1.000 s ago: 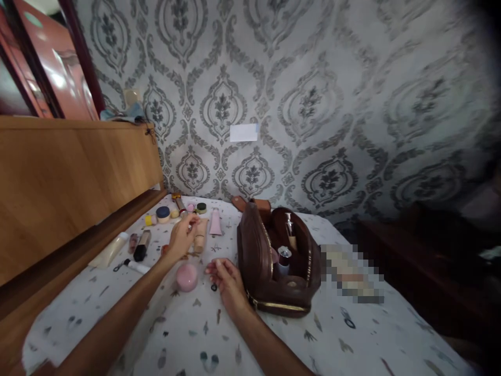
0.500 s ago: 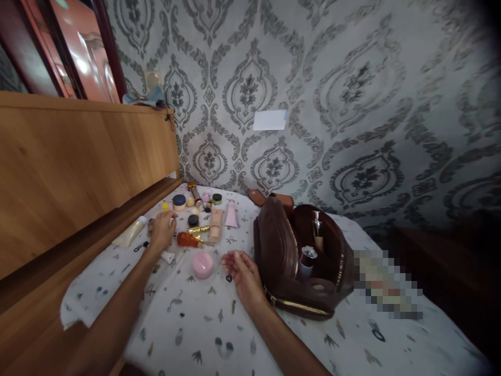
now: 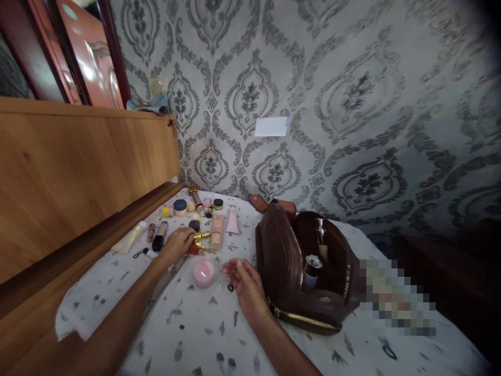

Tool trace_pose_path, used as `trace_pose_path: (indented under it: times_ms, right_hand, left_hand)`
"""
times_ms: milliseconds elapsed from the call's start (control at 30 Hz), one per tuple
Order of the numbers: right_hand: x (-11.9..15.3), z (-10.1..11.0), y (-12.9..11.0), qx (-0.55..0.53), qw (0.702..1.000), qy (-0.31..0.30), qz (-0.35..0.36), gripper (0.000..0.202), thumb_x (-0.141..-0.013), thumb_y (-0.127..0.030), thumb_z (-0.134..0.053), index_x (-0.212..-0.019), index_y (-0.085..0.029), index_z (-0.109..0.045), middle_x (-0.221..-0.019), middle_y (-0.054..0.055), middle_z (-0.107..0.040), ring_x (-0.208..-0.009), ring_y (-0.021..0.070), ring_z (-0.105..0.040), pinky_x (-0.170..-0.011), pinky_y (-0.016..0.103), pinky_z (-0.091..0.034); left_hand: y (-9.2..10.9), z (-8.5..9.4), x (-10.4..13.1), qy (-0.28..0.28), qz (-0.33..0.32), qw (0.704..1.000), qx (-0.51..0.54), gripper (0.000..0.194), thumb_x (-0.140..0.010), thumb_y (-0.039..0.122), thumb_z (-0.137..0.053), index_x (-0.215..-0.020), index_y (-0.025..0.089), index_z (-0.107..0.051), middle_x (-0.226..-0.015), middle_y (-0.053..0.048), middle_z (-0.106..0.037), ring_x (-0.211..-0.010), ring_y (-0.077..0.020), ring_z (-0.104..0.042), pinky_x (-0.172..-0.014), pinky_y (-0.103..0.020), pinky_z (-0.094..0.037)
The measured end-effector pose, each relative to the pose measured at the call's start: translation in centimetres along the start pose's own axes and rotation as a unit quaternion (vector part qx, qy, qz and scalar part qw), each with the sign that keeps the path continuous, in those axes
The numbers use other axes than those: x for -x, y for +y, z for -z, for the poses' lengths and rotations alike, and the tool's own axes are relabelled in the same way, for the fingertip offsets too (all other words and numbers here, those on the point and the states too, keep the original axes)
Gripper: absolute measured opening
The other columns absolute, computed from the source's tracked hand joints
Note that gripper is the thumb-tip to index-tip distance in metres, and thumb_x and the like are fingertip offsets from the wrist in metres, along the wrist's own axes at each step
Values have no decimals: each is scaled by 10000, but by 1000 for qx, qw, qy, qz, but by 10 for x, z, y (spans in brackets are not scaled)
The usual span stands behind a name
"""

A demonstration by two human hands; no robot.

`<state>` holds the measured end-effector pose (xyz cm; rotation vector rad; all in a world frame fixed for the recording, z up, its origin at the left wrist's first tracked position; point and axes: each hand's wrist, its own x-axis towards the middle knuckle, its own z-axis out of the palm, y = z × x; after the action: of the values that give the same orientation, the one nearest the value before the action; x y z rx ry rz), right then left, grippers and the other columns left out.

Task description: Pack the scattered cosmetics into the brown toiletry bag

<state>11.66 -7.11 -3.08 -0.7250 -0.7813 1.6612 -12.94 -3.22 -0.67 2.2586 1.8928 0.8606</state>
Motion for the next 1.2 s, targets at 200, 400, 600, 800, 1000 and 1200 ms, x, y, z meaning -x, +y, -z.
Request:
trace_pose_path:
  times_ms: [200,400,600,800,1000,1200]
  right_hand:
    - [-1,2,2,6,1000,0,4,419,-601,-546,-856,-765,-188,-711,-803,59,-721,-705,187,-672,-620,284,-481]
    - [-2,1,2,4,1000,8,1,426,-586,-550,-863,-755,-187,-717,-800,56,-720,-697,178,-669,-620,279,-486]
    - [-2,1,1,4,1000,9,2,433,-573,-552,-869,-747,-185,-720,-797,56,-719,-691,172,-666,-615,267,-485]
    - [0,0,0,-7,1000,7,-3,437,-557,-548,-878,-739,-183,-720,-785,53,-718,-694,164,-661,-617,252,-473]
    - [1,-2,-3,-6,1000,4,-5,427,-585,-539,-868,-751,-175,-720,-795,63,-721,-708,178,-663,-625,258,-472]
    - [0,1,0,-12,1000,4,-7,436,-570,-548,-872,-747,-181,-720,-784,52,-719,-699,161,-656,-619,238,-466]
  left_hand:
    - [2,0,1,7,12,1000,-1,254,-937,267,-406,-962,225,-656,-976,-85,-669,-962,-245,-596,-862,-372,-463]
    - [2,-1,2,13,12,1000,-4,255,-932,259,-408,-938,228,-662,-957,-82,-666,-965,-248,-593,-870,-372,-461]
    - [4,-1,2,18,9,1000,-13,257,-936,265,-400,-919,227,-654,-937,-78,-661,-958,-254,-596,-847,-367,-462]
    - [1,-1,-2,32,19,999,-20,245,-943,269,-408,-955,219,-647,-968,-75,-677,-978,-240,-613,-877,-358,-476]
    - [3,8,-48,52,68,995,-55,251,-956,226,-408,-1084,202,-622,-1116,-90,-678,-1088,-231,-605,-961,-358,-451]
    - [5,-5,-110,-15,127,987,-95,265,-954,279,-528,-1186,179,-611,-1096,-88,-681,-1043,-236,-640,-904,-407,-503]
